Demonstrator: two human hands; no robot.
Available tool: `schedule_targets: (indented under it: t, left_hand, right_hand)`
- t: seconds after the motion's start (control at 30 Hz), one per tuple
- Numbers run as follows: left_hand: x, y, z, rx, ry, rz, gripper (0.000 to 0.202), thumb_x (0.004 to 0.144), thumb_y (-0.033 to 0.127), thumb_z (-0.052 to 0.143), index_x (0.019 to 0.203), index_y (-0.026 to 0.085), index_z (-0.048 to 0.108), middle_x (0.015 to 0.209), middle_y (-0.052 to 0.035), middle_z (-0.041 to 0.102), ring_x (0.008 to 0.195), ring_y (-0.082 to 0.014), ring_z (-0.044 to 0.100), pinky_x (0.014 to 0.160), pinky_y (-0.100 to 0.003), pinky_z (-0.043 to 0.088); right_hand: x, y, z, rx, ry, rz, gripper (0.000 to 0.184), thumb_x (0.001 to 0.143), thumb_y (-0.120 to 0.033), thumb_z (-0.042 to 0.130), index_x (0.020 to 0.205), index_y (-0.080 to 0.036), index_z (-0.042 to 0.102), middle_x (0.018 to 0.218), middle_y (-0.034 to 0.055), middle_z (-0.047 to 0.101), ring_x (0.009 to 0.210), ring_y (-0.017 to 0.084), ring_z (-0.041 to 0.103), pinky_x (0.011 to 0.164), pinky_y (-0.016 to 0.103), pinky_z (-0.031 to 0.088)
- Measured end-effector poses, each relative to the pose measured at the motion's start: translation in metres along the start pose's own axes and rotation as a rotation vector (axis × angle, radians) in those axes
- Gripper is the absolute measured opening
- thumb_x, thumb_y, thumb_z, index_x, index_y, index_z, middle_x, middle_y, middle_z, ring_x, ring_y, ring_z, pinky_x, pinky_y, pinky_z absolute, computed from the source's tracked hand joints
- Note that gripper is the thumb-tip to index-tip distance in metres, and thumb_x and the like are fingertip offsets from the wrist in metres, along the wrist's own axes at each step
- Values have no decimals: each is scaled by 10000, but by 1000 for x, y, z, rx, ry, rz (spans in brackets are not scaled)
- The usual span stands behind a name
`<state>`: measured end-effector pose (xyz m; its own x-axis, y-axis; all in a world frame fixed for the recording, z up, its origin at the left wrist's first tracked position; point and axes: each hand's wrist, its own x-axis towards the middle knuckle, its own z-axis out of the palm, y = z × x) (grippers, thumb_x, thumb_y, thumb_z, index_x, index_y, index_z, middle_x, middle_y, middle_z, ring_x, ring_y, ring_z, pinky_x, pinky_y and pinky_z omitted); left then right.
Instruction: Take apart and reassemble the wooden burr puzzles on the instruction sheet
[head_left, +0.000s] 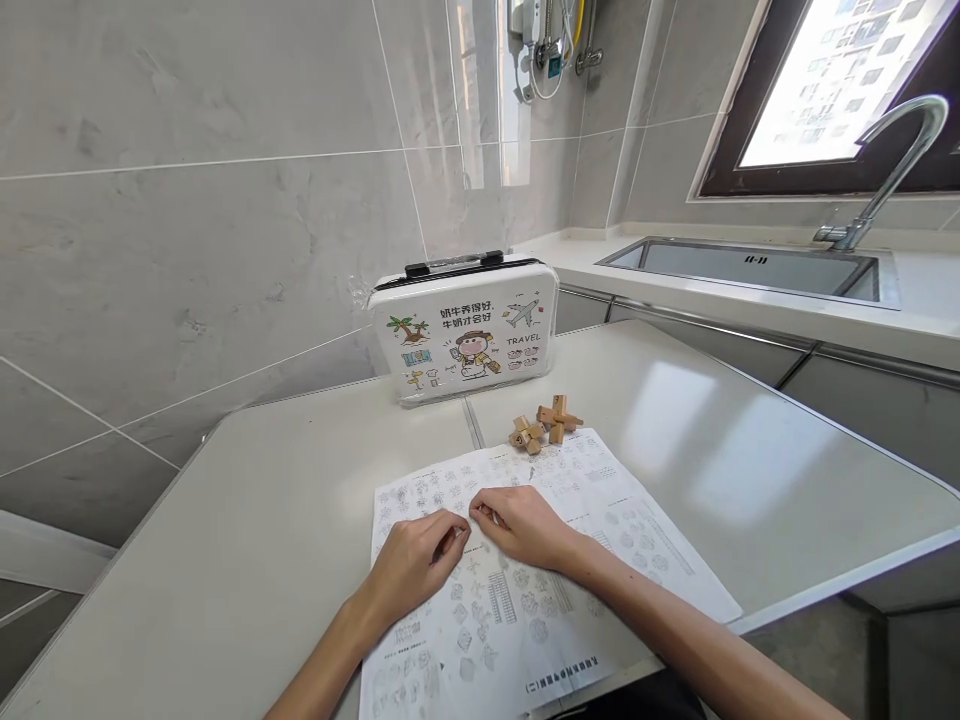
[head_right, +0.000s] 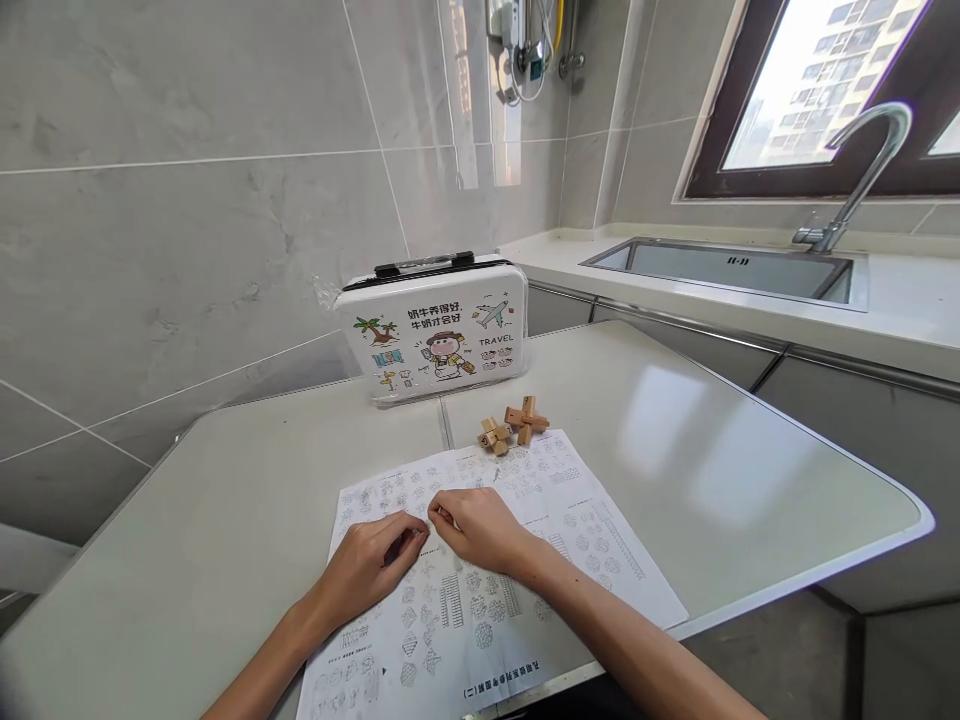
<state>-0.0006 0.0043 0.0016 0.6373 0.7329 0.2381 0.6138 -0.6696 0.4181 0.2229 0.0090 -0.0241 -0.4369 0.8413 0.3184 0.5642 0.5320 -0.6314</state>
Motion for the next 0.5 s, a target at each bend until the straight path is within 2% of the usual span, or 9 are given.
schedule_targets:
  t: [0.5]
  left_hand:
    - [0, 1, 0, -24, -3, -25, 196, 1037, 251, 498, 963, 221, 677, 679, 31, 614, 534, -104, 479, 545, -232, 373]
  right_hand:
    - [0, 1, -1, 19, -15, 7, 147, 1034, -200, 542, 1003, -217, 684, 827, 14, 749, 727, 168, 685, 656, 255, 420]
